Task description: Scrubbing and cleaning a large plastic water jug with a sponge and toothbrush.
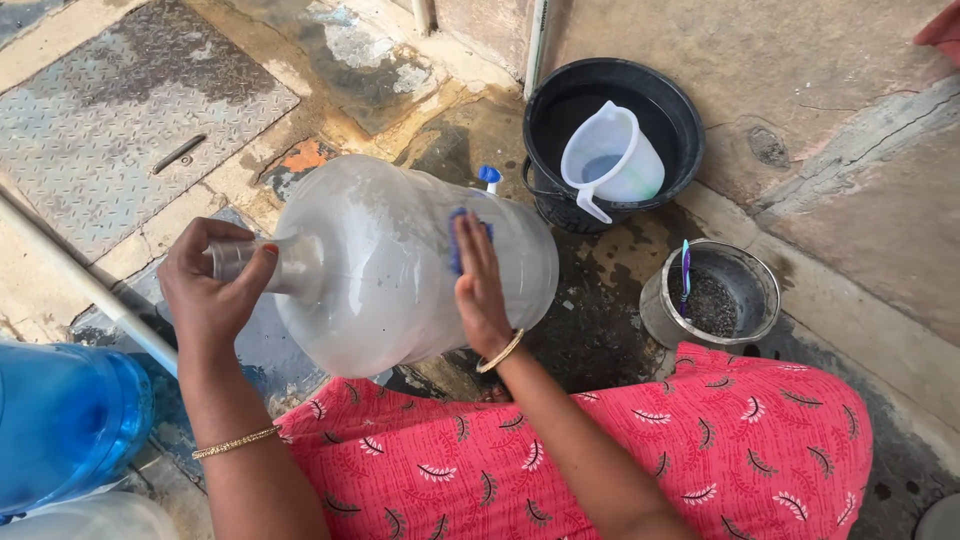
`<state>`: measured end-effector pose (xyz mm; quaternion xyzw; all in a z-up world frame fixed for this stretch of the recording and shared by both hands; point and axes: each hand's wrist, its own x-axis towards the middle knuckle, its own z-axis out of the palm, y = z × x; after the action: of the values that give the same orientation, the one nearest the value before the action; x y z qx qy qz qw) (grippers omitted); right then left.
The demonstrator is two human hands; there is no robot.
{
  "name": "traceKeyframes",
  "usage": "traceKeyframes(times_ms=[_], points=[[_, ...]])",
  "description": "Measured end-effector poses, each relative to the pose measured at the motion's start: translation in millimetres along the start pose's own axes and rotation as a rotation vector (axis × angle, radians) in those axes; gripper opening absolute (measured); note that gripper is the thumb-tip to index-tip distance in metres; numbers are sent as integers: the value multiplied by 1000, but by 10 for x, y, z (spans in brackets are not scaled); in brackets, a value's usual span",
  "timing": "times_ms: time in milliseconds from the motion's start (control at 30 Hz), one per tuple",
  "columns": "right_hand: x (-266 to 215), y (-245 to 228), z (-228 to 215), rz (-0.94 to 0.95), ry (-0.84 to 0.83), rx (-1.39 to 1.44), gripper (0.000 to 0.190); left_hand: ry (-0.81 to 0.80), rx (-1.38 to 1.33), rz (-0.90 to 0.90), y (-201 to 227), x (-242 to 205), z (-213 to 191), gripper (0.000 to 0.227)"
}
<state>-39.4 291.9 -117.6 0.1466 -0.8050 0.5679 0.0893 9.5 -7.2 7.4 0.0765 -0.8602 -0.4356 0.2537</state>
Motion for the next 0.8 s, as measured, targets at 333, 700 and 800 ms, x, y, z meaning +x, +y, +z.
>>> traceKeyframes(times_ms=[333,700,800], points=[[-85,1073,-76,157,158,-336,80,-23,-117,-66,-271,-101,-149,23],[-218,2034,-599,1060,110,661,101,229,246,-133,109,0,115,31],[-210,1901,-622,1000,163,762,99,234,430,-99,-5,-19,81,37]])
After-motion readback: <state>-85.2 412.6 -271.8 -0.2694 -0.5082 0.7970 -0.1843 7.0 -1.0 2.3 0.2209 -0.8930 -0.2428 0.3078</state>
